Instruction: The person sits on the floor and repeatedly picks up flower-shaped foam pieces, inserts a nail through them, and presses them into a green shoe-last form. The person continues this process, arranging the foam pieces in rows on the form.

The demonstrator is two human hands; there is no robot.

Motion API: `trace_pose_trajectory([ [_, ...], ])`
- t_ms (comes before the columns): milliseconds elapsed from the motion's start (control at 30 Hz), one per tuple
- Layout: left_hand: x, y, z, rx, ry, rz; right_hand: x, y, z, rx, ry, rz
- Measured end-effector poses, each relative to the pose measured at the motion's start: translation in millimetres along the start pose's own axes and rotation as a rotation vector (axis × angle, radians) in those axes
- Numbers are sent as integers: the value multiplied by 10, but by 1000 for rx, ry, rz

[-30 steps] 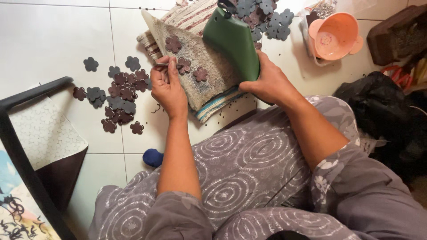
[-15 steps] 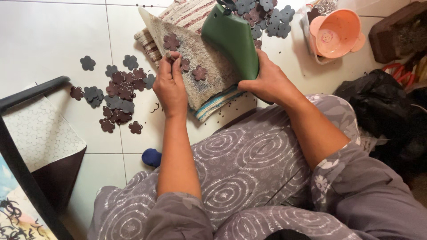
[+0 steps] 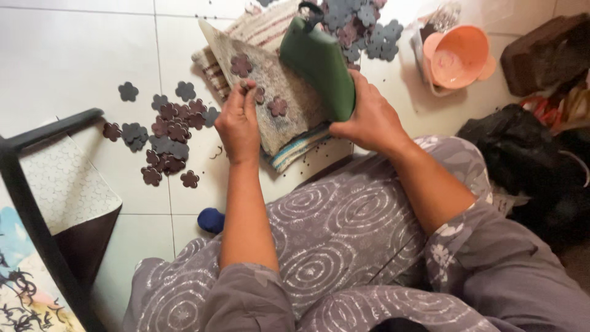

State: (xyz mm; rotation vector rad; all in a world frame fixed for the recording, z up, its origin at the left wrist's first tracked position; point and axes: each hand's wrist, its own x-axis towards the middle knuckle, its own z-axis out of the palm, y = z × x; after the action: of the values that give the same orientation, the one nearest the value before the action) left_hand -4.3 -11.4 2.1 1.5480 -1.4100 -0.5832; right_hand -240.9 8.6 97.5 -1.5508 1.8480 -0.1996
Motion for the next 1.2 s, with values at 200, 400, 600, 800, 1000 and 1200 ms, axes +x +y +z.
trace_pose_trajectory([
  [200, -7, -96, -27, 68, -21, 93, -429, -363, -241, 337, 186, -370],
  [400, -37, -138, -73, -20, 22, 8, -556, -519, -115, 498, 445, -744],
  [600, -45, -224, -138, 125, 18, 83, -549, -633, 303, -10, 52, -397],
  [800, -38, -256, -175, 126, -28, 54, -658, -931, 157, -18, 141, -357],
  [1000, -50, -291, -131, 52, 88, 153, -812, -1063, -284, 165, 372, -706],
  [1200, -34, -280, -145, 99, 35, 99, -568, -934, 62, 795, 378, -873],
])
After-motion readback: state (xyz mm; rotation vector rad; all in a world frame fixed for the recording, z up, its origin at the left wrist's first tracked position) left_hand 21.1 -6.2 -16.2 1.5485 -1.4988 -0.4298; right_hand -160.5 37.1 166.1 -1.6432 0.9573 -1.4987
